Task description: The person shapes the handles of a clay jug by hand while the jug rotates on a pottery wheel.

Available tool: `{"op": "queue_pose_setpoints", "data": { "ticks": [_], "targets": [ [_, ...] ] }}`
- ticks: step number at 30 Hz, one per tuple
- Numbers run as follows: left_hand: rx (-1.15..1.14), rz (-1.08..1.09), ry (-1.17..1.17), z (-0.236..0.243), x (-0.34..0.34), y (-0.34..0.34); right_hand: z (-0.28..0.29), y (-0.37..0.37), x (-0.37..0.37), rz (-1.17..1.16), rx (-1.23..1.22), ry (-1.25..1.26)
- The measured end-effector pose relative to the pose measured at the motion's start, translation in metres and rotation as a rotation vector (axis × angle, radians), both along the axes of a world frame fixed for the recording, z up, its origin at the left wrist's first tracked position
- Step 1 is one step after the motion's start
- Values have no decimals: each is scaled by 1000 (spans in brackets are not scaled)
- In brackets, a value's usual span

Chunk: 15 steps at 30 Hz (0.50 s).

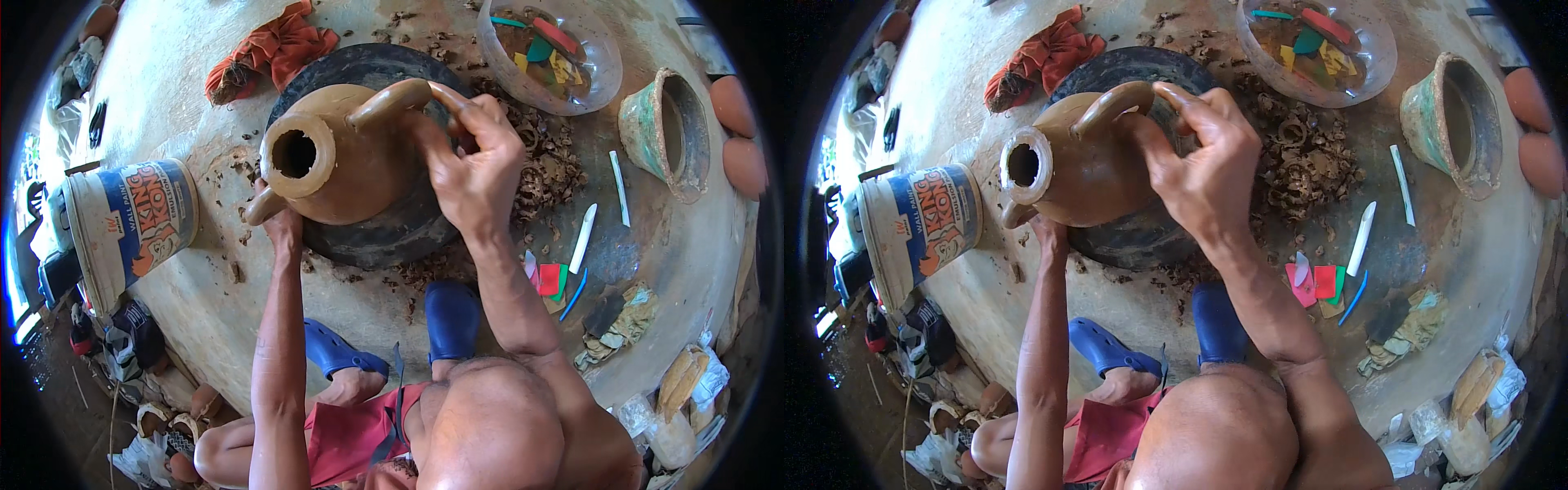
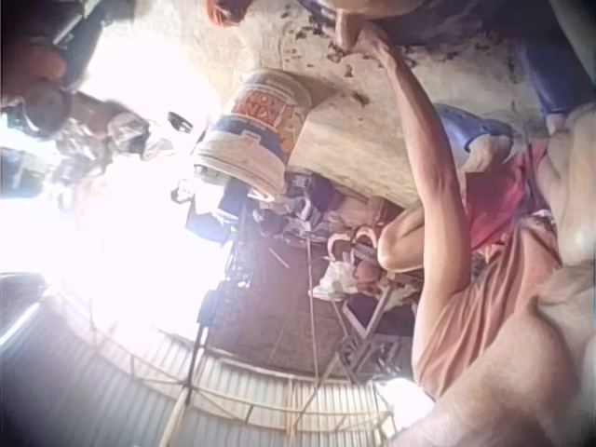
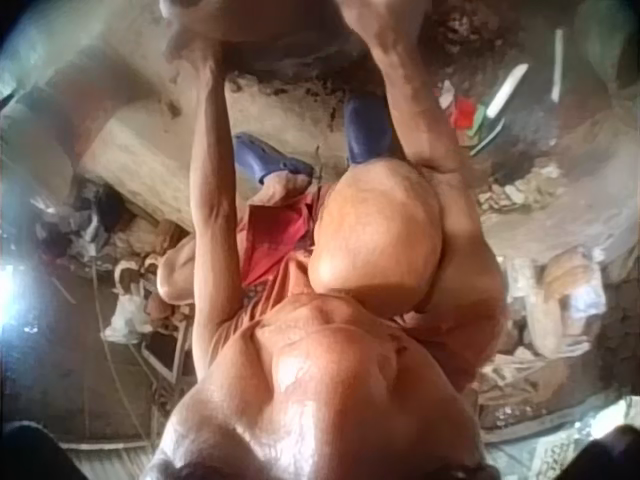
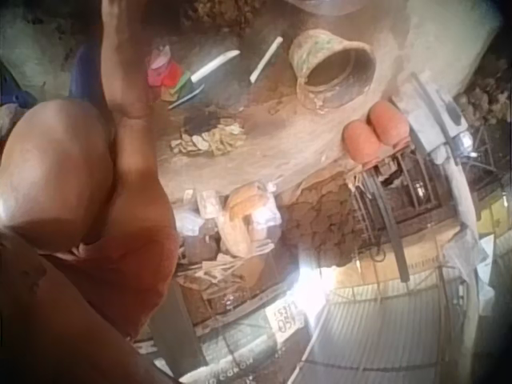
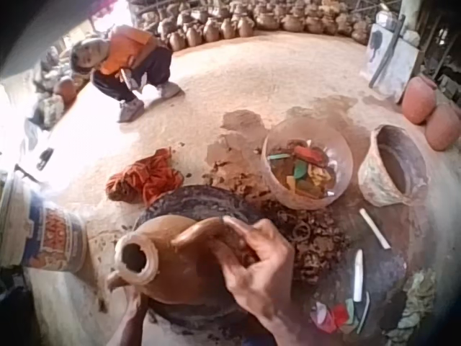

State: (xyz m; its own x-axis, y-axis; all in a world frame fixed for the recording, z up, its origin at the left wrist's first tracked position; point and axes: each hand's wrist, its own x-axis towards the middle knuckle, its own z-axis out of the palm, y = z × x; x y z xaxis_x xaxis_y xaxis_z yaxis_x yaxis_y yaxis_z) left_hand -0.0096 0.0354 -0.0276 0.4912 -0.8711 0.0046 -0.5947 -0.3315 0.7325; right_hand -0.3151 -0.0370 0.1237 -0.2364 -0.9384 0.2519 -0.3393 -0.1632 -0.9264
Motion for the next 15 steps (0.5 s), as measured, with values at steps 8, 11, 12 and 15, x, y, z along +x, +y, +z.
{"op": "queue_pose_setpoints", "data": {
  "ticks": [8,11,12,15],
  "targets": [
    [-27,13,28,8,-10,-4,6,0,11,52,172,-309],
    [-28,47,21,12,-10,-3,5,-2,6,99,280,-418],
    [-10,36,-3,12,-8,-3,4,-3,6,97,278,-418],
    [-1,5,-52,3,6,-3,6,-3,12,72,173,-300]
  ]
}}
